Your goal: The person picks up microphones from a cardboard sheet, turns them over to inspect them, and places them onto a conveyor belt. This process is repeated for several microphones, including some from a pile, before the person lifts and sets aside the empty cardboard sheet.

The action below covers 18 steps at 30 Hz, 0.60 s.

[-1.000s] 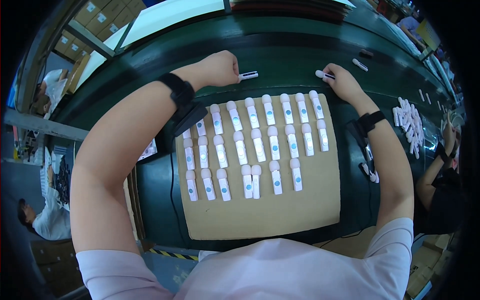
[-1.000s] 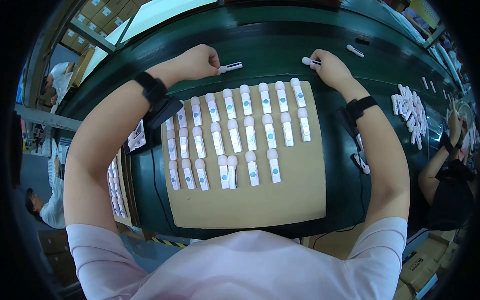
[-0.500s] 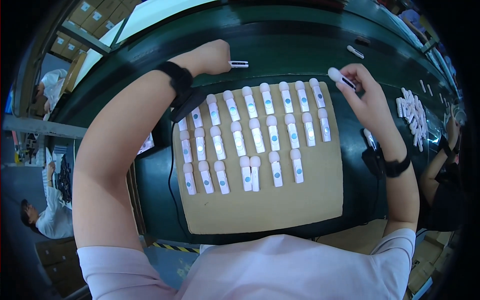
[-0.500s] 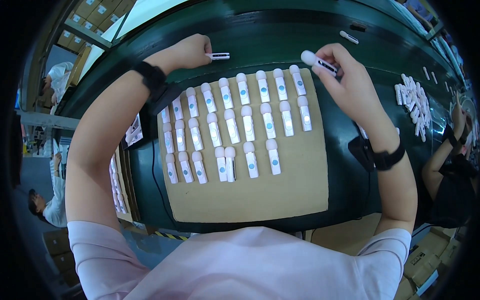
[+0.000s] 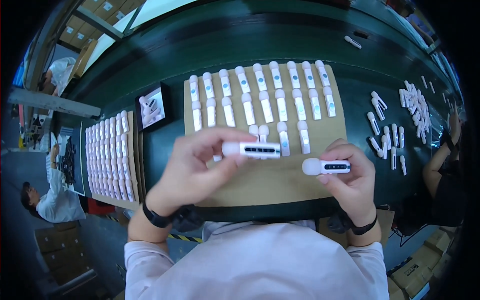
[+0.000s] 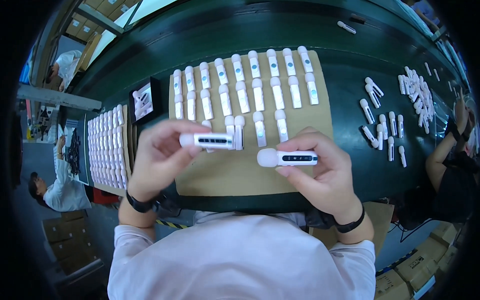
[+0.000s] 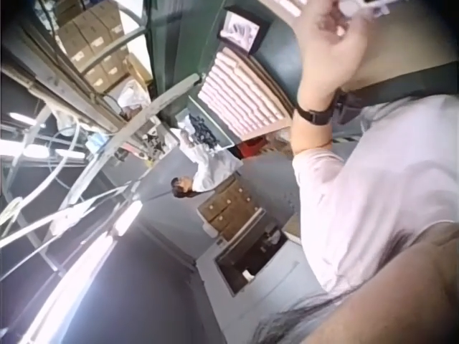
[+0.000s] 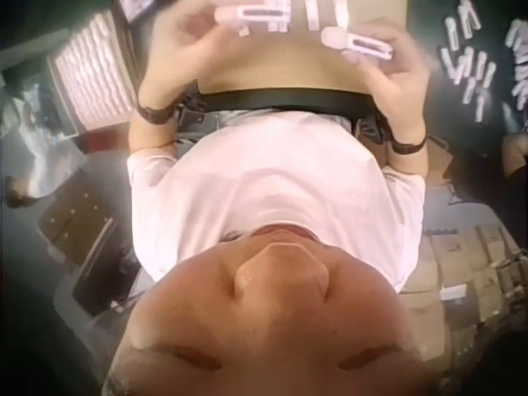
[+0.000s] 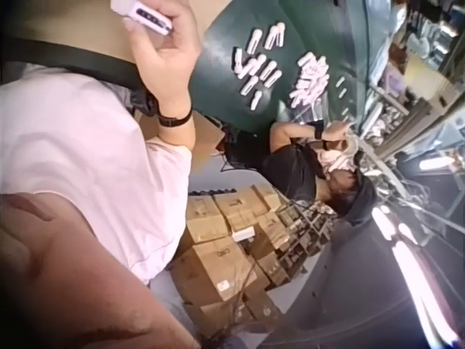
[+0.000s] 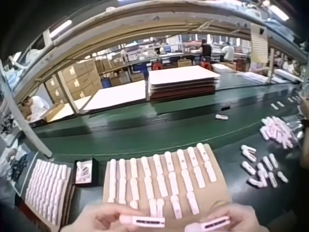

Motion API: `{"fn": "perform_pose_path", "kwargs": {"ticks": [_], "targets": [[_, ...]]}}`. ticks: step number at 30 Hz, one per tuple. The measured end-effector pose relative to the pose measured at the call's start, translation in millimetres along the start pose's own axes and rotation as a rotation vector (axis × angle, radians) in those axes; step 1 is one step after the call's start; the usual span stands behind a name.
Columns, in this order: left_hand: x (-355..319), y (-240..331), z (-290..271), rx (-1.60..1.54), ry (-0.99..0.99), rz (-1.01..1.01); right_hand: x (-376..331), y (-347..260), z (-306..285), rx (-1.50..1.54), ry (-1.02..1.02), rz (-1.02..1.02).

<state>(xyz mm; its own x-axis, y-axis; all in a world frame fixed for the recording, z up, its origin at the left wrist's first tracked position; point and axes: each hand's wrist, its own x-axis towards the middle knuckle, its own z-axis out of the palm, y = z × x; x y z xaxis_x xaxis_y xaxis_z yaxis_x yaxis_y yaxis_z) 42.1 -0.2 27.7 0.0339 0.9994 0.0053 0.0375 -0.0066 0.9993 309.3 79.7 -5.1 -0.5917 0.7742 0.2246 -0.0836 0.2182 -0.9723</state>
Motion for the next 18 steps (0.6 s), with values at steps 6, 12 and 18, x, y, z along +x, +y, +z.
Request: {"fn": "perform_pose_path", "kwargs": {"ticks": [6, 12, 18], "targets": [[-41, -19, 21, -0.028, 0.076, 0.030, -12, 11, 29, 0.023, 0.004, -0.017], [-54, -28, 24, 0.160, 0.139, 0.168, -14, 9, 40, -0.080, -0.024, -0.127], [-53, -24, 24, 0.254, 0.153, 0.231, -13, 10, 42, -0.114, -0.005, -0.165]]}}
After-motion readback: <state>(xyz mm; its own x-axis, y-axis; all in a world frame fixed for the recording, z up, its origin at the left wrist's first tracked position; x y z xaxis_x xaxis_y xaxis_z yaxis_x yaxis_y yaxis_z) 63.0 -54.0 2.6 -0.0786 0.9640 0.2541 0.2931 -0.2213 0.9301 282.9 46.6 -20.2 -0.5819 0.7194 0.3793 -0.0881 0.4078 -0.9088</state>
